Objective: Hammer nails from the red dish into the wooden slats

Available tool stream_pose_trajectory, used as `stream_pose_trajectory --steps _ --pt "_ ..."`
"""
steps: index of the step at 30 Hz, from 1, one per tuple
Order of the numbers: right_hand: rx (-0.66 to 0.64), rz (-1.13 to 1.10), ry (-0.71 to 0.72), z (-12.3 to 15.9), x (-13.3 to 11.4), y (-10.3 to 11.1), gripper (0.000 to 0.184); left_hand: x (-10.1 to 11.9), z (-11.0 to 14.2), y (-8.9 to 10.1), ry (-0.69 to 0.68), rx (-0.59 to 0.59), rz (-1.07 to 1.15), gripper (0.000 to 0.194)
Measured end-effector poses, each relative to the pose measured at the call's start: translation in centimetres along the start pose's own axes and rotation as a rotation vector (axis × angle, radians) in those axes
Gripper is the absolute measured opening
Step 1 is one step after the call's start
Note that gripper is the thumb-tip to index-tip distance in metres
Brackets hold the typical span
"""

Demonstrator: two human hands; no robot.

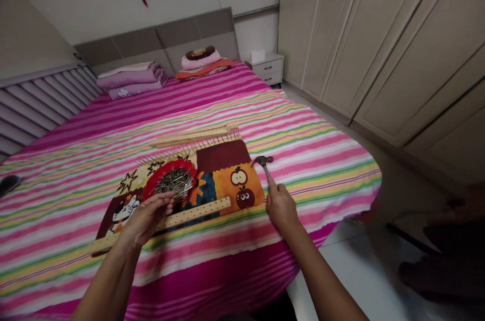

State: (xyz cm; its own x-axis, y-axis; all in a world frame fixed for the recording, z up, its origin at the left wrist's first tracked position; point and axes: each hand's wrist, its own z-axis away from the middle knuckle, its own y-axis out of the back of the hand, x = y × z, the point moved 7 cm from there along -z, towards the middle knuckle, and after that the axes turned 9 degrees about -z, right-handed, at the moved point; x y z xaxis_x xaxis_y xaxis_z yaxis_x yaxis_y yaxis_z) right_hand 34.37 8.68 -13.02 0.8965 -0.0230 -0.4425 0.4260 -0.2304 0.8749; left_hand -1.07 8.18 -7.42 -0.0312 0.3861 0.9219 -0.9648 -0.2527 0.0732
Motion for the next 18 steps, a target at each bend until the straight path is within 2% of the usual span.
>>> stream_pose_trajectory --steps 8,15,18 --pt "-0.013 0.003 -0.015 0.0 -0.1 0.0 0.048 -0.2 1.7 -1.7 0.042 -0.074 0.007 0.033" --pt "-0.028 0.014 -0.031 0.0 -0.1 0.0 0.047 -0.7 2.4 -3.7 -0.026 -0.027 0.012 0.037" --pt "-0.034 0.017 -0.04 -0.1 -0.1 -0.1 0.048 -1.4 2.4 -4.9 -0.036 -0.062 0.01 0.04"
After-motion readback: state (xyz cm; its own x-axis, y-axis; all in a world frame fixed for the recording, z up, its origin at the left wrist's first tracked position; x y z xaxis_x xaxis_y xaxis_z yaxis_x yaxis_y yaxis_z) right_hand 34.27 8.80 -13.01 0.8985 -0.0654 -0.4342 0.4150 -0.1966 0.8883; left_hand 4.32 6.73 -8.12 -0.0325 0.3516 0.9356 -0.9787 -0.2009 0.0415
